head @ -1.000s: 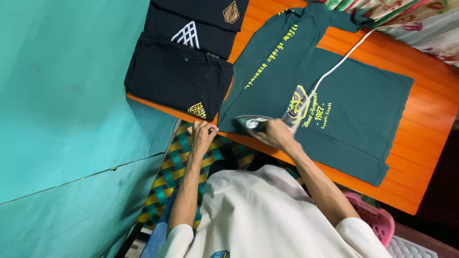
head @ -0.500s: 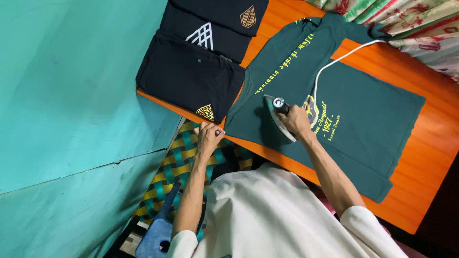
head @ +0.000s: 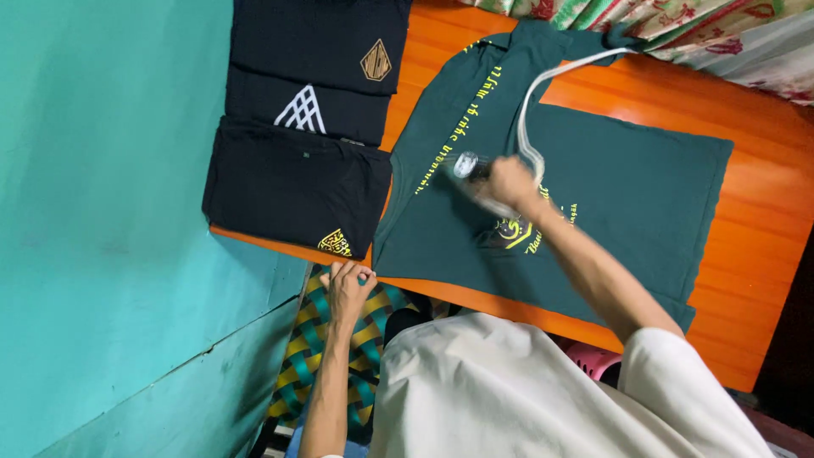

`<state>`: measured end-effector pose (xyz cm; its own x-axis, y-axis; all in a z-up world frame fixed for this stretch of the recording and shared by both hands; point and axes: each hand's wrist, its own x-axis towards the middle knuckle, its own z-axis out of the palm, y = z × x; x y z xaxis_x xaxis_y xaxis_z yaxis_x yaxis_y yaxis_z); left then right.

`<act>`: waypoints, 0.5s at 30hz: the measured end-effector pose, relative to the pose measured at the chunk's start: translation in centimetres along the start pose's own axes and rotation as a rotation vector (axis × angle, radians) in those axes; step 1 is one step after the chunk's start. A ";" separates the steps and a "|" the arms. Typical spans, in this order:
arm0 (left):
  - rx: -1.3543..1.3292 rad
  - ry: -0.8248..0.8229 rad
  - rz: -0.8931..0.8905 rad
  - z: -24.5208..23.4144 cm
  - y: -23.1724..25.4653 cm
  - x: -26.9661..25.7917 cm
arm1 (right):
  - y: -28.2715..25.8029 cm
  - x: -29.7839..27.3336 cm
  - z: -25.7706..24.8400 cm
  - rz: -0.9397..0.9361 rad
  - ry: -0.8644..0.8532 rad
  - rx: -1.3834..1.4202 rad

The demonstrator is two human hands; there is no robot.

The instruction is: Ironing a green t-shirt on a wooden table.

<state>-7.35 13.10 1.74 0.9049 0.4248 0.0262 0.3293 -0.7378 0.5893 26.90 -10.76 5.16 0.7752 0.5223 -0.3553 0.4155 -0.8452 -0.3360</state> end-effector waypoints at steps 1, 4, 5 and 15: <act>0.002 -0.009 -0.002 0.2 0.1 0.1 | 1.7 1.6 -1.2 0.005 -0.006 0.004; 0.099 -0.063 -0.032 0.0 1.4 0.7 | 5.4 5.2 -4.3 0.125 0.138 0.186; 0.124 -0.041 -0.031 -0.3 2.5 1.3 | 5.8 5.7 -4.9 0.095 0.166 0.221; 0.172 0.022 0.198 8.5 10.6 9.4 | -1.5 0.9 -1.8 -0.269 -0.037 0.078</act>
<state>6.92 4.81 1.39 0.9509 0.2729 0.1461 0.1889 -0.8855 0.4246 27.84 -9.19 6.96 0.6239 0.7314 -0.2753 0.5648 -0.6655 -0.4880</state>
